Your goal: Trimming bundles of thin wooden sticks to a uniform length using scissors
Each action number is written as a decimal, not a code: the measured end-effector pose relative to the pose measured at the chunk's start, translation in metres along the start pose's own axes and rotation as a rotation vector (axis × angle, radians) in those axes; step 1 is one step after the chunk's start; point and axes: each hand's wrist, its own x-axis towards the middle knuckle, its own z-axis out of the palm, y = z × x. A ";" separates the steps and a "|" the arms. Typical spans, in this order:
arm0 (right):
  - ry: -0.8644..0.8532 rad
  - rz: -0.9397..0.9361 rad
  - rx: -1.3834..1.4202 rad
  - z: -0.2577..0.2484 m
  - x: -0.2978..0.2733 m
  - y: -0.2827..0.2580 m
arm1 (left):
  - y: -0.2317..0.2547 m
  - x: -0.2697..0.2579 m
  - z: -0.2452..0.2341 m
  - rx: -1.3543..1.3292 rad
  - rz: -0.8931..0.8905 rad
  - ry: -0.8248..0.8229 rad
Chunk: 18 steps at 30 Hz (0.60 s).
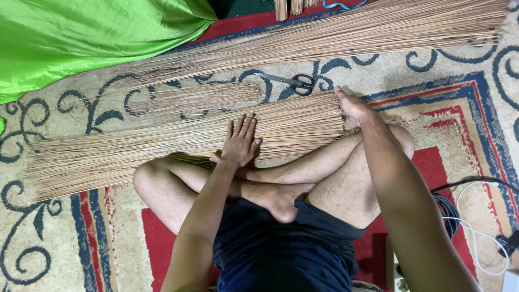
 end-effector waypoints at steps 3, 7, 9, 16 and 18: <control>0.052 0.033 -0.062 -0.002 0.003 0.004 | -0.001 -0.001 0.000 0.006 0.005 -0.037; -0.014 0.119 -0.027 0.007 -0.044 -0.026 | -0.001 0.000 -0.001 0.023 0.015 -0.053; -0.068 0.148 0.049 0.012 -0.062 -0.039 | 0.000 0.000 -0.001 0.027 0.013 -0.058; -0.082 0.123 0.023 0.007 -0.016 -0.006 | 0.002 0.001 -0.001 0.082 0.003 -0.079; -0.084 0.105 -0.015 0.008 -0.007 -0.002 | 0.001 0.000 -0.001 0.080 -0.006 -0.080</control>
